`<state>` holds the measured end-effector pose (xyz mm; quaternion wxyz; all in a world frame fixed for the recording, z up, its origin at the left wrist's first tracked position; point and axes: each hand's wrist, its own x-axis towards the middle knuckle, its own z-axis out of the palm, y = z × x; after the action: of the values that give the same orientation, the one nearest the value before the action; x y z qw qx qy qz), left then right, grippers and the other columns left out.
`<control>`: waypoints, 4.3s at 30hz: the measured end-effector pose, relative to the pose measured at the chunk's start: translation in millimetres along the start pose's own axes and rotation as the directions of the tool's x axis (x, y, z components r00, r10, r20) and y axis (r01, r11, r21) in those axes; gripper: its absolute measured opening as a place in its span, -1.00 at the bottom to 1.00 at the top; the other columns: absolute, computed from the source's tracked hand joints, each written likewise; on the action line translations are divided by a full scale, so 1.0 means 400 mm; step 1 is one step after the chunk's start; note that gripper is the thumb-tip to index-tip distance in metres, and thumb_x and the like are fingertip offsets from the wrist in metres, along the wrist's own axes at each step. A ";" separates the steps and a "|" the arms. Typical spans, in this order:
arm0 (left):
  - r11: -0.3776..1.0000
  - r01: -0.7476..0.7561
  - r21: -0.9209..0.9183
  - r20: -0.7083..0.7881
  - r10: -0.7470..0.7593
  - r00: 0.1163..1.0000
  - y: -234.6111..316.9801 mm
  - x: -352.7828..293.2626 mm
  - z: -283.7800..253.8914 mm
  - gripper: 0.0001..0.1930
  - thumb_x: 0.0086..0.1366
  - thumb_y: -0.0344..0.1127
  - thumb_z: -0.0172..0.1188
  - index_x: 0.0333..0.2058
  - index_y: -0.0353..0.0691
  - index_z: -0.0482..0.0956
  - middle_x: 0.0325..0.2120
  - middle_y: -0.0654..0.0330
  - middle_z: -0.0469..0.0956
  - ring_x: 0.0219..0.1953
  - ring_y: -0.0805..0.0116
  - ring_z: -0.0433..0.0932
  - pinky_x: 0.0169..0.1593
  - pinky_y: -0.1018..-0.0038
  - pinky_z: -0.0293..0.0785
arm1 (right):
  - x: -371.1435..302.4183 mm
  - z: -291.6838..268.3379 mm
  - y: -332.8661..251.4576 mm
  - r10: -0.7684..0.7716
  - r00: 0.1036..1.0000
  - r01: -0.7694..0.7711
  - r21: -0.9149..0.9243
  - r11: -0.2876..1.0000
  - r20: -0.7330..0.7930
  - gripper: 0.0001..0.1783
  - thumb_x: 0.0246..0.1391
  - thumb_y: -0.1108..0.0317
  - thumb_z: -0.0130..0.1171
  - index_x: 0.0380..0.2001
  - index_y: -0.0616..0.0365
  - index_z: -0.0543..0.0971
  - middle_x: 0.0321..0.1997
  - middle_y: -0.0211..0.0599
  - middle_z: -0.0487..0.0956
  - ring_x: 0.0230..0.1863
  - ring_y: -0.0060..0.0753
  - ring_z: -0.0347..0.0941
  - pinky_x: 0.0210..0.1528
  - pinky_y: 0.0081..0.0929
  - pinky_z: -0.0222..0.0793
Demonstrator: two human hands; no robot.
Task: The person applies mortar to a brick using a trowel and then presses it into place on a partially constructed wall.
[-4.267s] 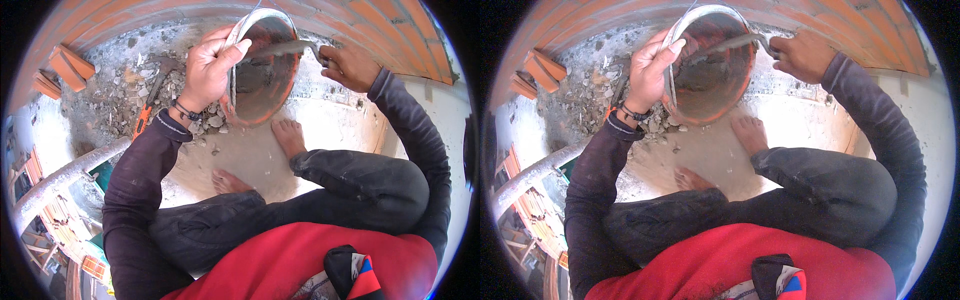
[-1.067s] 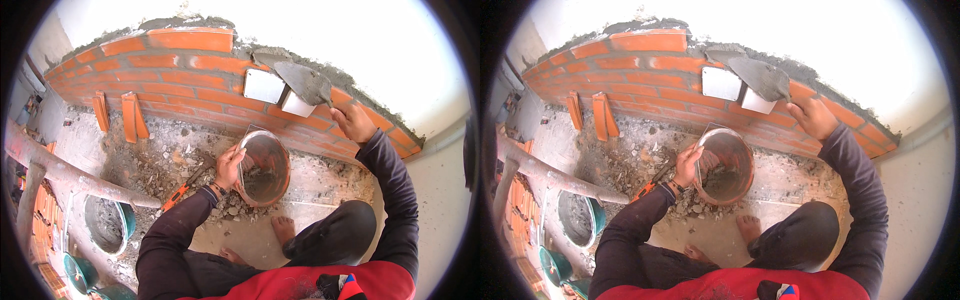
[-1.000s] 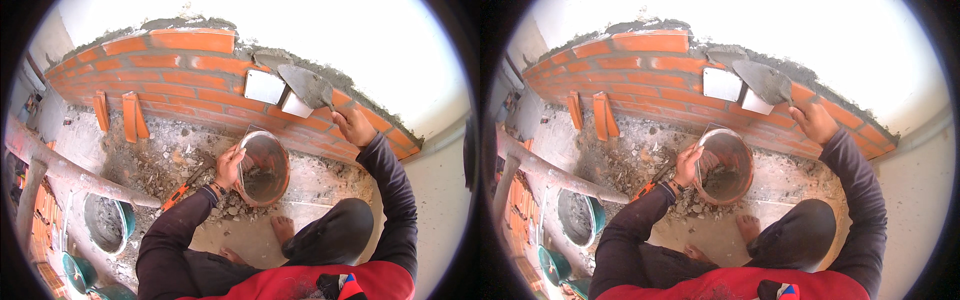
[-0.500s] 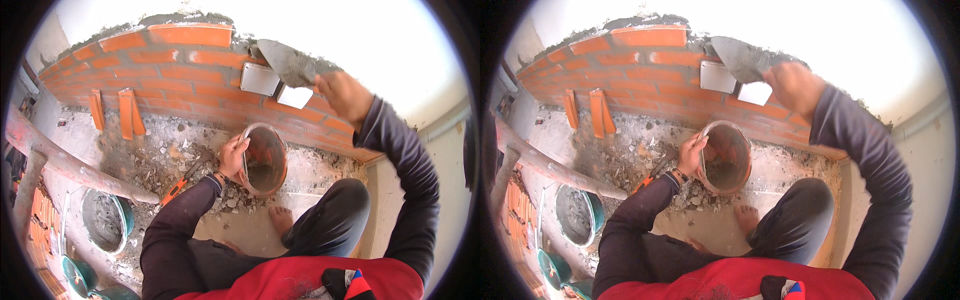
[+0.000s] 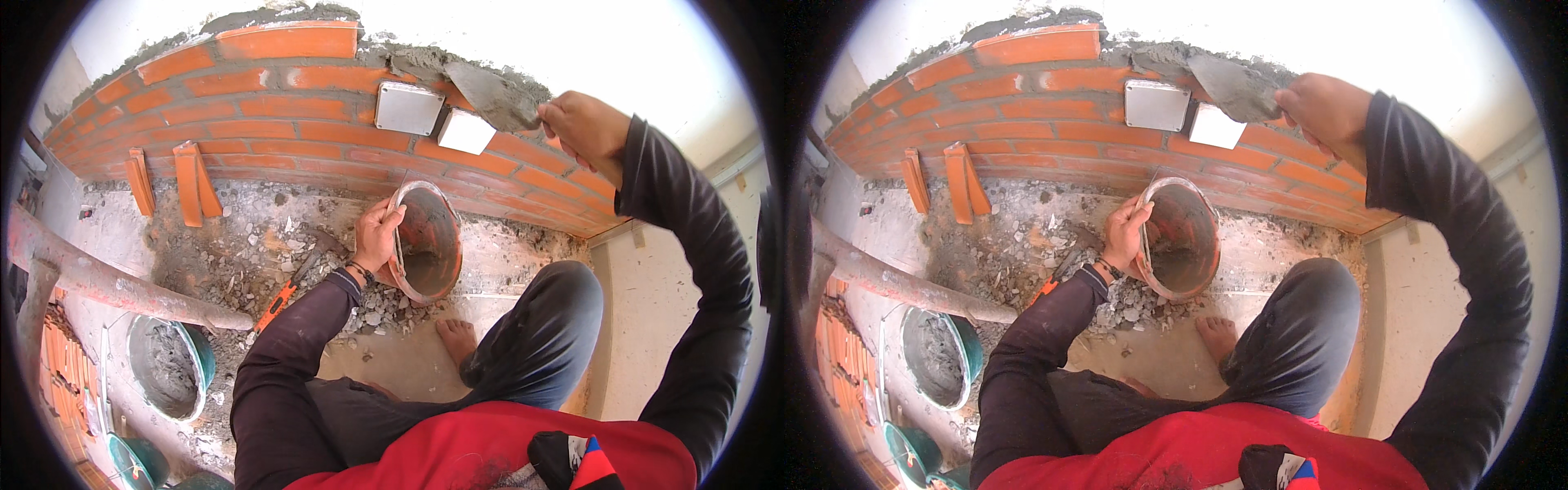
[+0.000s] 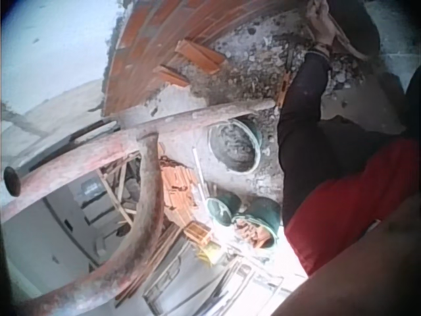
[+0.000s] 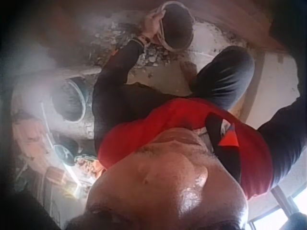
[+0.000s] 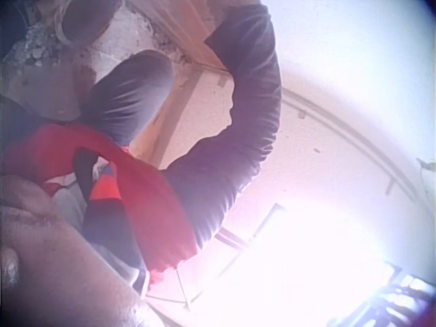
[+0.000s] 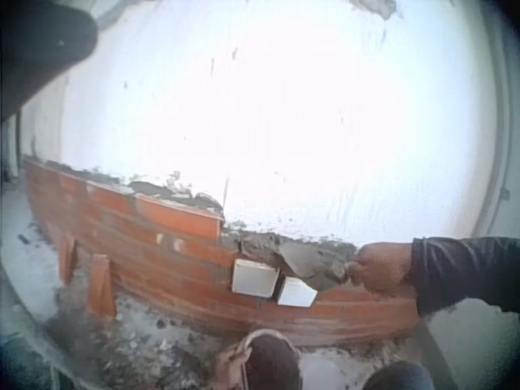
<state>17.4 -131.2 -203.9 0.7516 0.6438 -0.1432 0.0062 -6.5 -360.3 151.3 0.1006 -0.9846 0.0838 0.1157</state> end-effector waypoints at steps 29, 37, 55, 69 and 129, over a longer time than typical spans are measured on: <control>0.995 0.099 0.019 0.011 -0.099 0.995 0.024 -0.032 -0.041 -0.65 0.36 -0.27 0.13 -0.09 -0.51 0.61 0.06 0.11 0.54 0.05 0.41 0.47 0.14 0.49 0.31 | 0.074 0.263 0.256 -0.266 0.822 0.292 -0.029 0.956 -0.503 -0.70 0.26 0.22 0.05 -0.41 0.26 0.50 -0.61 0.09 0.51 -0.51 0.19 0.49 -0.41 -0.04 0.41; 0.994 0.112 0.010 -0.010 -0.111 0.994 0.019 -0.043 -0.053 -0.64 0.38 -0.25 0.14 -0.04 -0.47 0.59 0.03 0.15 0.56 0.02 0.45 0.46 0.12 0.50 0.34 | -0.023 0.252 0.261 -0.333 0.814 0.379 -0.001 0.926 -0.477 -0.73 0.29 0.31 0.02 -0.38 0.32 0.51 -0.64 0.02 0.41 -0.61 -0.04 0.42 -0.51 -0.18 0.30; 0.996 0.087 -0.020 -0.011 -0.087 0.996 -0.014 -0.040 -0.069 -0.62 0.38 -0.24 0.14 -0.01 -0.49 0.56 -0.01 0.19 0.57 -0.02 0.49 0.45 0.08 0.52 0.34 | -0.005 0.161 0.082 -0.279 0.936 0.315 0.156 0.936 -0.217 -0.59 0.30 0.16 0.00 -0.40 0.36 0.53 -0.63 -0.06 0.45 -0.62 -0.15 0.42 -0.48 -0.21 0.36; 0.994 -0.006 0.110 -0.006 0.006 1.000 0.017 -0.027 -0.036 -0.63 0.33 -0.14 0.18 -0.13 -0.38 0.64 -0.10 0.15 0.64 -0.16 0.38 0.58 -0.07 0.48 0.43 | 0.091 -0.010 -0.243 -0.321 0.942 0.299 -0.689 0.660 0.102 -0.68 0.15 0.38 0.00 -0.49 0.44 0.60 -0.52 0.06 0.57 -0.39 -0.13 0.61 -0.28 -0.24 0.55; 0.996 0.000 0.091 -0.072 0.006 0.997 0.002 -0.044 -0.061 -0.62 0.33 -0.16 0.19 -0.36 -0.50 0.61 -0.01 0.08 0.62 -0.13 0.36 0.59 -0.11 0.44 0.44 | 0.099 -0.059 0.092 -0.541 0.832 0.502 -0.577 0.644 0.121 -0.63 0.27 0.29 -0.10 -0.33 0.40 0.58 -0.60 -0.05 0.54 -0.73 -0.22 0.43 -0.57 -0.27 0.45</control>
<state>5.6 -104.5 -210.2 0.7261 0.6766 -0.1166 0.0370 29.7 -406.4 157.5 -0.1818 -0.9509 -0.2400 0.0711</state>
